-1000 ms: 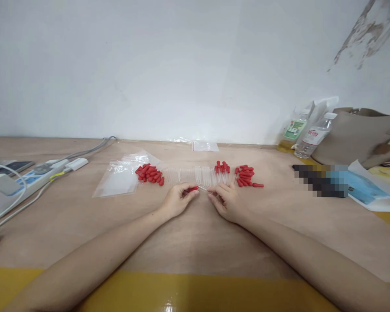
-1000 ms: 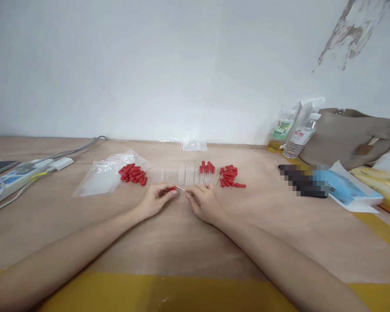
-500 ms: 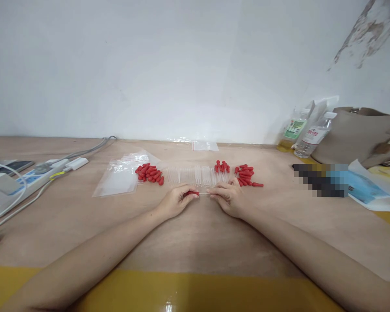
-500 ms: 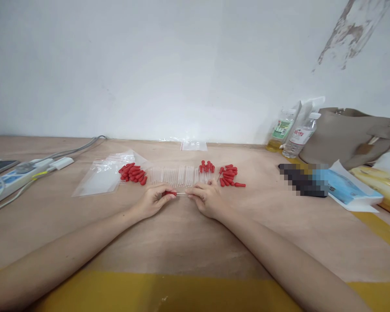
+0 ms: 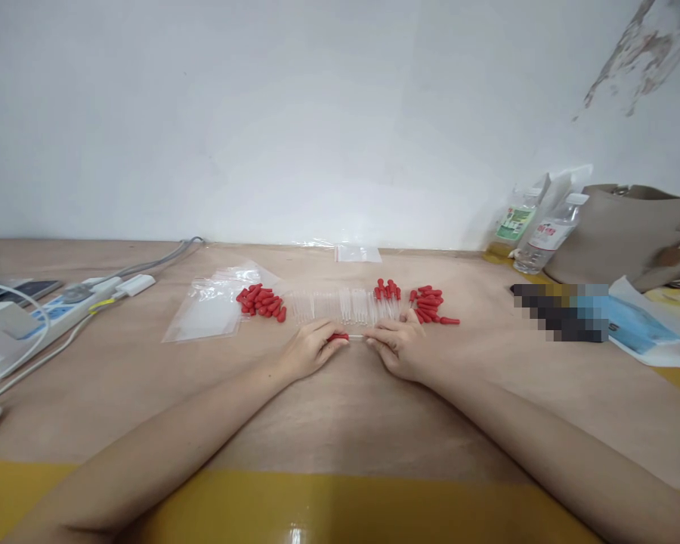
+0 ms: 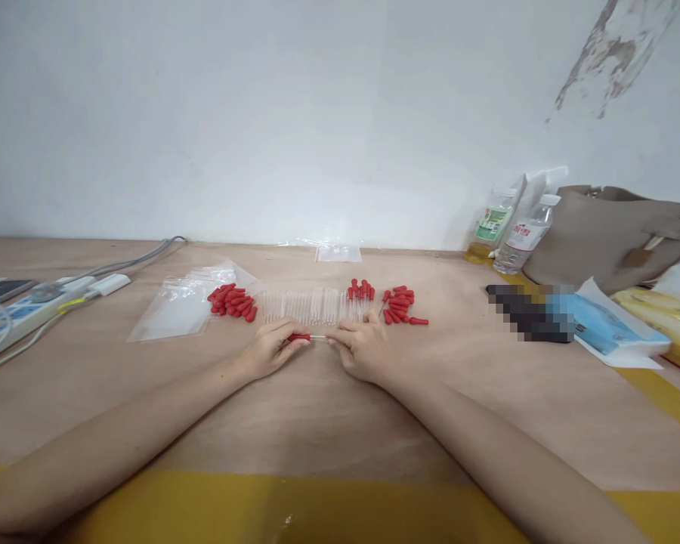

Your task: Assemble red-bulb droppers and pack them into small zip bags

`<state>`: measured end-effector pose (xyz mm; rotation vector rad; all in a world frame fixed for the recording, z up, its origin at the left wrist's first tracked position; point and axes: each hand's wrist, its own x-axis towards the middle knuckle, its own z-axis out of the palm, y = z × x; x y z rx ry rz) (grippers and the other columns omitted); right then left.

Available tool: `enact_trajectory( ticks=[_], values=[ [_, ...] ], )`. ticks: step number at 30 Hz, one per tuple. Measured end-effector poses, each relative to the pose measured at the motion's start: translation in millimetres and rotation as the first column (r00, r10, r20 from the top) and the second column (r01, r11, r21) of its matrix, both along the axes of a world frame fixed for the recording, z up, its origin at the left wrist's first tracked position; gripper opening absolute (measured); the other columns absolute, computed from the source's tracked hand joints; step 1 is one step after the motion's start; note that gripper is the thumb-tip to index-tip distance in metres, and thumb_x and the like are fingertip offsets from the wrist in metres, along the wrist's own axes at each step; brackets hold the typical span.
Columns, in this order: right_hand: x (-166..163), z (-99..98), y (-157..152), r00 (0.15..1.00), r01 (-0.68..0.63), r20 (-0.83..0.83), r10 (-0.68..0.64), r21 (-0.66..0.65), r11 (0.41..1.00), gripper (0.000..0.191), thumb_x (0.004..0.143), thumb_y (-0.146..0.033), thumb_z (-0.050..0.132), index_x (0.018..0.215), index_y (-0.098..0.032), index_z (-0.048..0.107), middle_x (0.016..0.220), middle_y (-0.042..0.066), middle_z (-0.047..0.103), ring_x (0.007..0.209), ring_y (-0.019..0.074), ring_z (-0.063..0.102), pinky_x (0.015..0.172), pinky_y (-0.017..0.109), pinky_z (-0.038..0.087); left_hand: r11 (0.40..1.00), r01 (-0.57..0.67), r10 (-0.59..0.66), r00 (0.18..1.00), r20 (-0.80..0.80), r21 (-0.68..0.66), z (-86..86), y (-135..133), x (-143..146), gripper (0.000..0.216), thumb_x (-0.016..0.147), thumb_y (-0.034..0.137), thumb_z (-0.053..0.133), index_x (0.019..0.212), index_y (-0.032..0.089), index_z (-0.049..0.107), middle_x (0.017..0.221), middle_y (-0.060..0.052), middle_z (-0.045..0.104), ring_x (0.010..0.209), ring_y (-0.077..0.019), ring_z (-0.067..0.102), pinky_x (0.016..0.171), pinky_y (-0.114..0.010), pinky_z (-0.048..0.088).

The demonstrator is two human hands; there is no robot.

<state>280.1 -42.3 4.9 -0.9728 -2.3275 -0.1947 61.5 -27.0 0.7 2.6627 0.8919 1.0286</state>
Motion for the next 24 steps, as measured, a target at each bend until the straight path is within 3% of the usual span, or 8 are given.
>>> enact_trajectory(
  ticks=[4, 13, 20, 24],
  values=[
    [0, -0.7, 1, 1.0, -0.024, 0.005, 0.024, -0.027, 0.999, 0.022, 0.087, -0.022, 0.041, 0.089, -0.02, 0.063, 0.072, 0.001, 0.062, 0.061, 0.0105, 0.048, 0.067, 0.03, 0.02, 1.0, 0.017, -0.017, 1.0, -0.026, 0.001, 0.9, 0, 1, 0.02, 0.087, 0.029, 0.042, 0.088, 0.016, 0.057, 0.079, -0.006, 0.059, 0.072, -0.0144, 0.054, 0.068, -0.026, 0.043],
    [-6, -1.7, 1, 0.995, -0.037, 0.1, 0.03, 0.068, 0.997, 0.025, 0.086, -0.019, 0.036, 0.075, -0.016, 0.058, 0.064, 0.002, 0.058, 0.055, 0.0112, 0.042, 0.063, 0.03, 0.019, 0.999, 0.042, -0.042, 0.996, -0.08, -0.004, 4.3, -2, 4, 0.017, 0.085, 0.027, 0.043, 0.088, 0.016, 0.056, 0.078, -0.005, 0.057, 0.073, -0.0156, 0.052, 0.068, -0.027, 0.041],
    [-11, -3.1, 2, 0.994, -0.036, 0.107, 0.036, -0.001, 0.999, 0.024, 0.087, -0.021, 0.036, 0.08, -0.017, 0.058, 0.068, 0.002, 0.062, 0.057, 0.0117, 0.045, 0.065, 0.03, 0.021, 0.998, 0.064, -0.065, 0.996, -0.068, -0.011, 3.0, -2, 5, 0.017, 0.085, 0.025, 0.043, 0.092, 0.016, 0.056, 0.084, -0.007, 0.06, 0.078, -0.0167, 0.054, 0.073, -0.028, 0.042],
    [-14, 6.1, -2, 0.99, -0.004, 0.141, 0.01, -0.043, 0.999, 0.023, 0.087, -0.023, 0.04, 0.082, -0.019, 0.061, 0.072, 0.003, 0.063, 0.065, 0.0137, 0.05, 0.068, 0.032, 0.023, 0.998, 0.026, -0.03, 0.996, -0.081, -0.053, 4.5, -1, 6, 0.017, 0.086, 0.026, 0.043, 0.092, 0.018, 0.057, 0.085, -0.005, 0.061, 0.08, -0.017, 0.055, 0.075, -0.03, 0.043]
  ],
)
